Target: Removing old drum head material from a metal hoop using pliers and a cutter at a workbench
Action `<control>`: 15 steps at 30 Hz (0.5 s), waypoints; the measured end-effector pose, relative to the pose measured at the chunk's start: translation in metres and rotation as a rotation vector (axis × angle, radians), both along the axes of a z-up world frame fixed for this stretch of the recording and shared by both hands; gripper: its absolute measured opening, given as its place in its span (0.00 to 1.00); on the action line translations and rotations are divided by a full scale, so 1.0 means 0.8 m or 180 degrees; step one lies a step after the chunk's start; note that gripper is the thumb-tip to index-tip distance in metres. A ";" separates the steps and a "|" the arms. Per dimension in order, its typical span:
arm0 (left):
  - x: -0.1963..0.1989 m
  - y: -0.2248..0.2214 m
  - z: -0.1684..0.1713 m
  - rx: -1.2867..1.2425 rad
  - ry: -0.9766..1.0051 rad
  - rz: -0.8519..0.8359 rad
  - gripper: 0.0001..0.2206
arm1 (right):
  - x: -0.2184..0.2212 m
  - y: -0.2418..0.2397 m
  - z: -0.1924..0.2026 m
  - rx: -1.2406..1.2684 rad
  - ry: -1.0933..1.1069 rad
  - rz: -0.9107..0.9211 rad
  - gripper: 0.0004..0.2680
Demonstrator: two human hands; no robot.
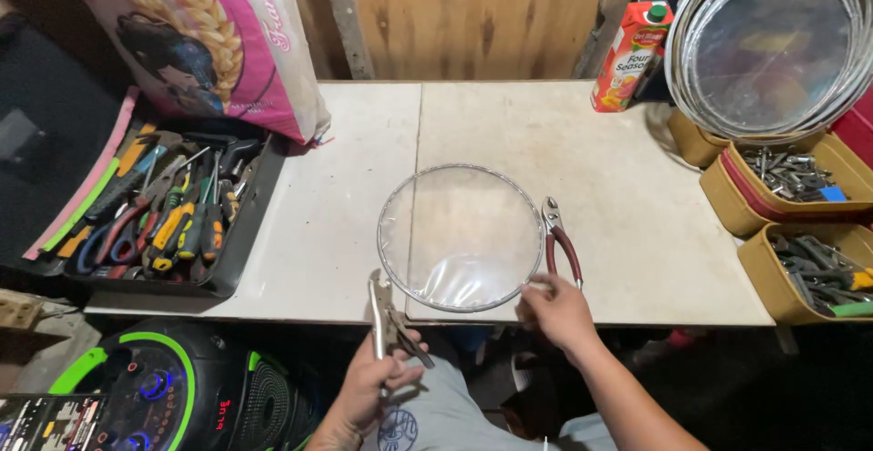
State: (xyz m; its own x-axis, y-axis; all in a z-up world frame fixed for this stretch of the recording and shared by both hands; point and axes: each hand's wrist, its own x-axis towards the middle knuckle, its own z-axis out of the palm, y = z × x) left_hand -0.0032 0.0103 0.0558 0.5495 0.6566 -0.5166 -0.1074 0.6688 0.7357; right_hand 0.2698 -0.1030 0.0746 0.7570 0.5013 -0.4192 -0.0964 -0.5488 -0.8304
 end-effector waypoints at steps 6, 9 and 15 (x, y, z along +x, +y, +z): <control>0.002 -0.032 -0.092 0.0502 -0.0248 -0.0874 0.39 | 0.010 0.025 -0.033 -0.0997 -0.1588 0.1433 0.16; 0.008 -0.057 -0.089 0.0086 -0.0227 -0.1087 0.39 | -0.011 0.012 -0.032 -0.1118 -0.1565 0.1527 0.20; 0.015 -0.072 -0.030 0.0550 0.0779 -0.1761 0.24 | -0.045 -0.022 -0.040 -0.0203 -0.0482 0.1016 0.11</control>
